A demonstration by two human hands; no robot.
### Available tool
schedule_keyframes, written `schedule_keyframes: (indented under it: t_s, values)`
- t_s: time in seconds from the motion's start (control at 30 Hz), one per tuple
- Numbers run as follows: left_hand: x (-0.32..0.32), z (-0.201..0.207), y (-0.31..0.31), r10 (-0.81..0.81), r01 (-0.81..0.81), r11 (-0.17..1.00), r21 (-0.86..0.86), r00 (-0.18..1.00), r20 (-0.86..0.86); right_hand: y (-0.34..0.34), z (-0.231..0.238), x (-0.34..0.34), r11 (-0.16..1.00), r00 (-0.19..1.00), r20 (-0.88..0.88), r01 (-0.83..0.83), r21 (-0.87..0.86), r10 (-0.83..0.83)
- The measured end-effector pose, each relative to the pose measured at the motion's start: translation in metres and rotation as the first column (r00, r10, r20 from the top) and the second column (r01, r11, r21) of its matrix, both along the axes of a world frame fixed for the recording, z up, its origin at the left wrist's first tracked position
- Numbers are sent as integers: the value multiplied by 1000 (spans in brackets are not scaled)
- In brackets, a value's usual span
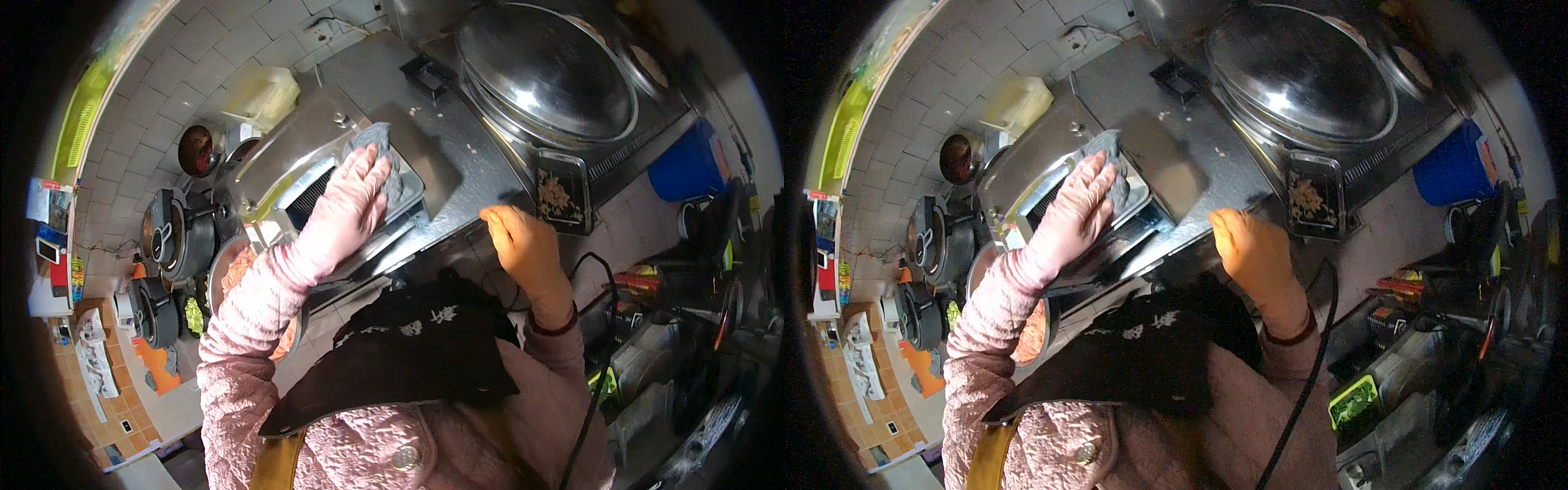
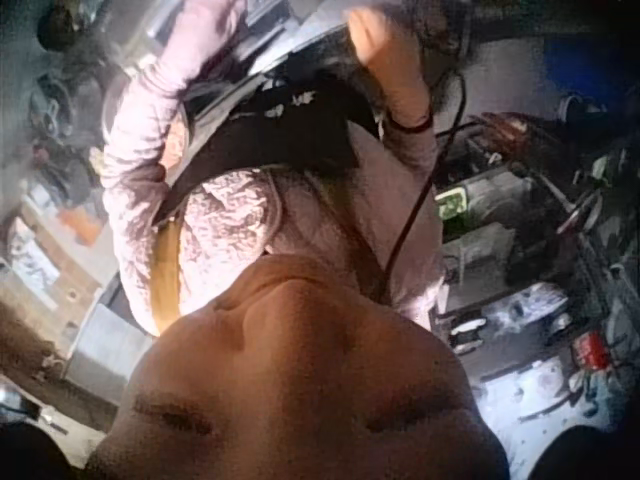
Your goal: The person assembles a meat slicer by inserting the blade, securing it with a screw, attaching the top cover, and tightening the assembly. They then plug in the power cord and prepare the machine for use.
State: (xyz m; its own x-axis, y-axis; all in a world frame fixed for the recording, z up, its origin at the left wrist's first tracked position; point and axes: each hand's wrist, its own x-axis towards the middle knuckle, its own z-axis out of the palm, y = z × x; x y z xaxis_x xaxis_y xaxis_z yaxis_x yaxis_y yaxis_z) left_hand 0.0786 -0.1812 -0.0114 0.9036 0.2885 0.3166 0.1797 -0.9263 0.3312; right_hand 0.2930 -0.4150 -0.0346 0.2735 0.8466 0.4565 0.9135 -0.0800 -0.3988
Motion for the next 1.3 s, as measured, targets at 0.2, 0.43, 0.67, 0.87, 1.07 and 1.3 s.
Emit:
schedule_keyframes:
  t_s: [0.2,0.43,0.67,0.87,1.07,1.3]
  values:
    - [-2,24,-24,-156,145,971,-189,987,-43,17,-4,9,987,951,-301,-20,162,69]
    - [-117,24,-67,171,-174,984,-27,981,-90,16,-33,21,997,951,-308,-13,80,37]
    - [-165,-23,-130,374,-416,891,181,900,226,17,-70,17,978,846,-528,-159,-134,66]
    - [-121,-79,-117,399,-316,828,464,912,-91,14,-90,5,950,825,-545,-273,-153,149]
    - [-38,-162,-80,168,-115,976,184,937,-306,-18,-101,5,946,832,-546,-246,-209,96]
    - [-30,-209,-63,162,-171,985,6,920,-356,-59,-103,-9,948,882,-469,-190,-255,51]
